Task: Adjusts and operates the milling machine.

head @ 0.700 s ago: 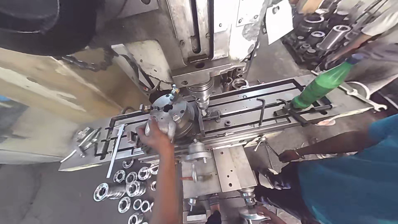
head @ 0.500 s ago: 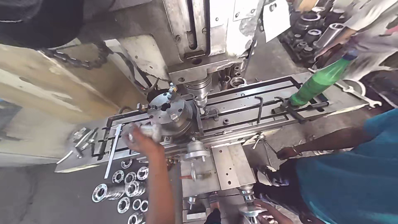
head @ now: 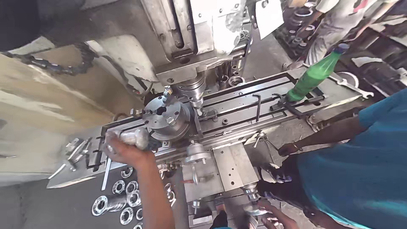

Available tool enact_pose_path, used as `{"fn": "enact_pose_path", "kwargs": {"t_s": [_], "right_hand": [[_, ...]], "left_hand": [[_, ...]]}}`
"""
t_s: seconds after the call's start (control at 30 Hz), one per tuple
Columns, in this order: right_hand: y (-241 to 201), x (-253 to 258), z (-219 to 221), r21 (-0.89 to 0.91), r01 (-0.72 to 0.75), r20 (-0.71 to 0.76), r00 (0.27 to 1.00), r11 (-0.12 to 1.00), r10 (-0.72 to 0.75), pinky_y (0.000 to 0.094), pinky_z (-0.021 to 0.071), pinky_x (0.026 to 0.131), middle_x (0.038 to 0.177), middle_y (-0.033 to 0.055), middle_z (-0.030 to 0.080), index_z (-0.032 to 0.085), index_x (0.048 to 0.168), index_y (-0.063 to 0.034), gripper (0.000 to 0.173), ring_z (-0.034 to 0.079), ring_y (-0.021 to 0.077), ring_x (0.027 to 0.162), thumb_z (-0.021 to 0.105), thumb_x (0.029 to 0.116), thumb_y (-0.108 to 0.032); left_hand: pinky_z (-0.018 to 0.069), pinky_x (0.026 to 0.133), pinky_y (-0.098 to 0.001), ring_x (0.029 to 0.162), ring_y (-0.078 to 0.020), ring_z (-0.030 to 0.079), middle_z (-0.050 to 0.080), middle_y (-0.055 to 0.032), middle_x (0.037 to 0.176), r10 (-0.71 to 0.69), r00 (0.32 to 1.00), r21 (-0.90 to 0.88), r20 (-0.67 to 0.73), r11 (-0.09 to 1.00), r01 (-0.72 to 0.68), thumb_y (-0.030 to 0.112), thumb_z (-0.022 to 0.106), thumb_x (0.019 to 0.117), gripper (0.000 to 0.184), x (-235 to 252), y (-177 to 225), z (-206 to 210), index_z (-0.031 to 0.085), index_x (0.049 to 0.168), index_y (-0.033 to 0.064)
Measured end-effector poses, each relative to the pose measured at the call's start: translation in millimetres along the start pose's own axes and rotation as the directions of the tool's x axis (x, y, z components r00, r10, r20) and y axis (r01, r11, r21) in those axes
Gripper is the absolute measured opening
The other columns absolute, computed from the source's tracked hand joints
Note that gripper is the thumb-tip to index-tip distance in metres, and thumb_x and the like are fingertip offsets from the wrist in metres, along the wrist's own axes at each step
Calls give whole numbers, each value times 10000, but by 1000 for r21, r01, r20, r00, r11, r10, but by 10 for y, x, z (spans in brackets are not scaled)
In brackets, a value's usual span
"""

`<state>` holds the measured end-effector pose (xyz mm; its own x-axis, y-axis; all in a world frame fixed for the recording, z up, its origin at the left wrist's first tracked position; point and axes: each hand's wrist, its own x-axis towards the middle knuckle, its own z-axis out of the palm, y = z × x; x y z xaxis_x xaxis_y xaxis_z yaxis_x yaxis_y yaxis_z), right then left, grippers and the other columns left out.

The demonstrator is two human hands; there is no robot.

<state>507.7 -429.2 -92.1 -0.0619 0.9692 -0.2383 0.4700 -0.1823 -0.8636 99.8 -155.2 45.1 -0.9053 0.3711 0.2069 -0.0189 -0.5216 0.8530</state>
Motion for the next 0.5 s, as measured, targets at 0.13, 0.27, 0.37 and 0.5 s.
{"fn": "enact_pose_path", "kwargs": {"t_s": [0.13,0.27,0.37,0.5], "right_hand": [[161,-123,2,53,-25,-21,999,998,27,469,612,878,1230,145,720,652,1324,-18,384,737,254,1011,677,950,-103],[152,-43,60,28,-37,-1,999,999,37,466,618,878,1200,135,731,666,1297,-16,381,745,242,977,709,932,-119],[62,27,51,56,-31,-4,1000,998,31,445,620,879,1218,138,723,664,1316,-28,392,742,227,987,707,940,-127],[169,21,7,143,-17,-55,998,990,26,402,633,869,1220,122,724,666,1305,-24,374,745,191,984,698,944,-116]], "left_hand": [[575,894,-410,1028,-205,645,615,-155,1170,42,999,109,26,993,-45,230,500,1074,431,-199,-195,191,423,1407,-34],[580,835,-369,926,-170,646,611,-107,1029,84,969,194,233,972,-131,146,618,994,284,-376,-149,207,537,1193,-41],[586,810,-417,890,-188,656,628,-104,1026,-10,978,80,207,997,-7,203,453,1069,313,-281,-37,121,497,1295,-9],[578,811,-442,918,-202,649,617,-104,1032,-29,991,-21,130,999,32,310,347,1100,354,-69,13,57,496,1284,46]]}}
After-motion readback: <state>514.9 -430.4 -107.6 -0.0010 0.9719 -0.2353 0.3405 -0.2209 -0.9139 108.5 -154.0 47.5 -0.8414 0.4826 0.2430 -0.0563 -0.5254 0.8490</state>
